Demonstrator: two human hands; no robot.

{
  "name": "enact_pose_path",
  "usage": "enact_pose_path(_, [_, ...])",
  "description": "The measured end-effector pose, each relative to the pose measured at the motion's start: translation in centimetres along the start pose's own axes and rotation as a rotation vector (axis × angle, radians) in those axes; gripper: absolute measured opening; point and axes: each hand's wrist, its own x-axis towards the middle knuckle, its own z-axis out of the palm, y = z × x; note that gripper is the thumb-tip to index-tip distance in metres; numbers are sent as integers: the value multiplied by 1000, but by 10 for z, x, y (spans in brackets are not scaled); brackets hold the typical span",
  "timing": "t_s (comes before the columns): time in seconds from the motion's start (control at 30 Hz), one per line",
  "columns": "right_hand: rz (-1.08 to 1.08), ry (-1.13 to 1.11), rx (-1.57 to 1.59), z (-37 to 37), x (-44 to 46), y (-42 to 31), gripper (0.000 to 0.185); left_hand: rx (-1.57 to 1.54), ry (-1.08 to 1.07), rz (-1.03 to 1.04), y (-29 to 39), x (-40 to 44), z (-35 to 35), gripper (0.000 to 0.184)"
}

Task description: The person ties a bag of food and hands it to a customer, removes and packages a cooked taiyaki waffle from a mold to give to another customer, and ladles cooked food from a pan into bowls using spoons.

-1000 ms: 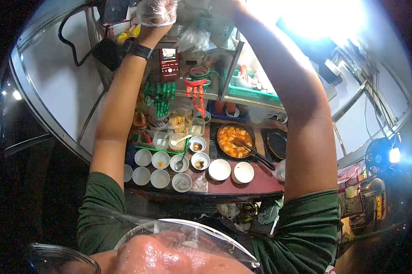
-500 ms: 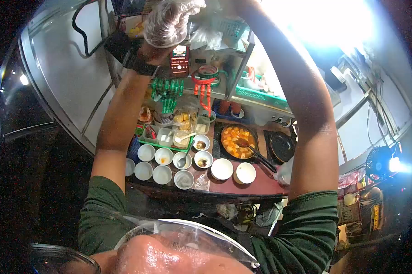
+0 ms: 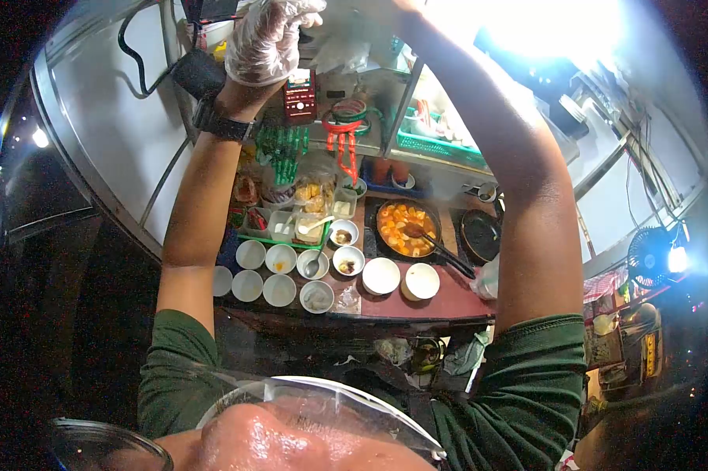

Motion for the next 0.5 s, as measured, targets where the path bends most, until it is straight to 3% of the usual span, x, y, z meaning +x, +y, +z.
enact_pose_path(0.03, [0,3,1,-1,0,-1,23,1,-171,-41,-1,-5,-9,41])
enact_pose_path(0.37, [6,16,-1,-11,-9,-7,21,-30,-106,-27,7,-2,-7,37])
enact_pose_path(0.5, [7,23,13,-12,-9,-10,21,-114,-200,-155,12,-6,-18,30])
